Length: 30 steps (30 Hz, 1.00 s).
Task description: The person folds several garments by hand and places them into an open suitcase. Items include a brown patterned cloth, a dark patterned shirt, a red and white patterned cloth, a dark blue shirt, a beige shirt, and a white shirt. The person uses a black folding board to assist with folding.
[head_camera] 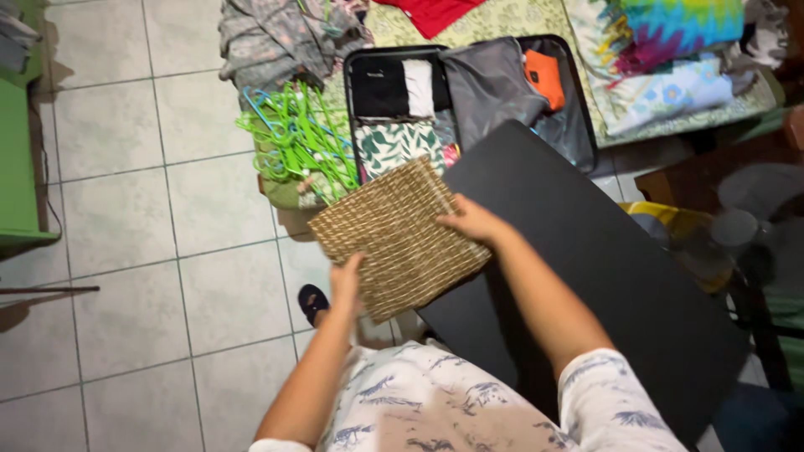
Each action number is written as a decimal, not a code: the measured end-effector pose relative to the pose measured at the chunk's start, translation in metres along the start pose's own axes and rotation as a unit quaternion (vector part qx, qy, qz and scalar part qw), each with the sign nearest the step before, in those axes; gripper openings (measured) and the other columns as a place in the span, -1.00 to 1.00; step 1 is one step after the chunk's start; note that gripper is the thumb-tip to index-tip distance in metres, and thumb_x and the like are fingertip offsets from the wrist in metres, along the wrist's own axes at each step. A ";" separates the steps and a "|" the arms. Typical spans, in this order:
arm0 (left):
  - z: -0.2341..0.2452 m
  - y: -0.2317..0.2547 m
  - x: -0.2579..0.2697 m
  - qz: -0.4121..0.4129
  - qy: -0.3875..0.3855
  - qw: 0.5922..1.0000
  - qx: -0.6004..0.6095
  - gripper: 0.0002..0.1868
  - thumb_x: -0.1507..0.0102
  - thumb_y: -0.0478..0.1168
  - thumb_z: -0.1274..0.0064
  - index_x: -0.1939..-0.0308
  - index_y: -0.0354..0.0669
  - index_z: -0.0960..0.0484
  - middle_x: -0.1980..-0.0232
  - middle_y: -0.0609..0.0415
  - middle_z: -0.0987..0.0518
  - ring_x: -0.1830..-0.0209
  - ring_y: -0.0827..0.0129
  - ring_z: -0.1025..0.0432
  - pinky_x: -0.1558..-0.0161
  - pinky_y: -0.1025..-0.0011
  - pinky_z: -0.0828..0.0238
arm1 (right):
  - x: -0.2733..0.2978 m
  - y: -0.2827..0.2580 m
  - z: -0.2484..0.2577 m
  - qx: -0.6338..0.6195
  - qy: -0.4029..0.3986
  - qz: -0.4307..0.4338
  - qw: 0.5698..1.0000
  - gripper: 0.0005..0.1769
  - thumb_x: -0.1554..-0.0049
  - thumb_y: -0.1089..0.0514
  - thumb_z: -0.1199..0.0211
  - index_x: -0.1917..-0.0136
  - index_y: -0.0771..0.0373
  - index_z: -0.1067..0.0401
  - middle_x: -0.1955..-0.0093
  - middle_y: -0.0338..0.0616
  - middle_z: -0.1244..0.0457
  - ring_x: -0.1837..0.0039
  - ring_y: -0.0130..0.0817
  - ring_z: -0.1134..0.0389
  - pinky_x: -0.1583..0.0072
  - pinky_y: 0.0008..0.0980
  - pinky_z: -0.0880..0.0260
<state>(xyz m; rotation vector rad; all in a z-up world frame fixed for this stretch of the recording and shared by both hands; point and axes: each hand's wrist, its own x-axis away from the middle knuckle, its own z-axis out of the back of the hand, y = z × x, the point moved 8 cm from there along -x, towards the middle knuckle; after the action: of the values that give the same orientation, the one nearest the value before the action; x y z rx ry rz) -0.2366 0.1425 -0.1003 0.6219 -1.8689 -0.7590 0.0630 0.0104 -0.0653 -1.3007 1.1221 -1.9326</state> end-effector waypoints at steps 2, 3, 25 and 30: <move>0.041 0.036 -0.035 0.007 -0.001 1.000 -0.020 -0.48 -0.14 -0.25 -0.16 -0.18 -0.26 -0.47 -0.02 -0.07 -0.63 0.10 0.14 -0.56 0.09 0.18 -0.56 | -0.016 -0.023 -0.043 -0.003 0.042 0.048 0.998 -0.18 -0.08 0.15 -0.39 -0.50 0.27 -0.06 -0.28 0.03 -0.28 -0.20 -0.29 -0.34 -0.18 -0.31 -0.41; 0.058 0.051 -0.052 0.011 -0.001 0.999 -0.032 -0.47 -0.13 -0.25 -0.14 -0.19 -0.25 -0.46 -0.01 -0.08 -0.63 0.11 0.11 -0.57 0.09 0.15 -0.57 | -0.026 -0.034 -0.061 -0.005 0.064 0.072 0.995 -0.07 -0.06 0.18 -0.39 -0.56 0.22 0.04 -0.34 0.03 -0.24 -0.23 -0.28 -0.33 -0.20 -0.33 -0.39; -0.174 0.150 -0.377 0.073 -0.222 0.972 -0.007 -0.46 -0.34 -0.13 0.10 -0.40 -0.11 -0.29 -0.30 -0.08 -0.50 -0.19 0.13 -0.45 -0.21 0.13 -0.42 | -0.278 -0.088 0.106 0.108 0.227 0.030 0.967 -0.35 -0.10 0.46 -0.04 -0.37 -0.01 -0.43 -0.30 -0.06 -0.35 -0.23 -0.28 -0.37 -0.25 -0.34 -0.35; -0.246 0.105 -0.479 0.018 -0.218 0.976 0.003 -0.48 -0.35 -0.16 0.11 -0.40 -0.16 -0.31 -0.31 -0.08 -0.50 -0.18 0.16 -0.46 -0.19 0.18 -0.43 | -0.357 -0.050 0.177 0.171 0.337 0.093 0.921 -0.34 -0.16 0.46 0.05 -0.41 -0.06 -0.41 -0.34 0.07 -0.32 -0.37 -0.06 -0.37 -0.36 -0.33 -0.31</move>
<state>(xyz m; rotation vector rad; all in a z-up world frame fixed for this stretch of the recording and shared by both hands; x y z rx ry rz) 0.1635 0.4943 -0.2316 0.4461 -2.2747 -0.9217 0.3629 0.2610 -0.1560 -0.3168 1.0798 -2.3568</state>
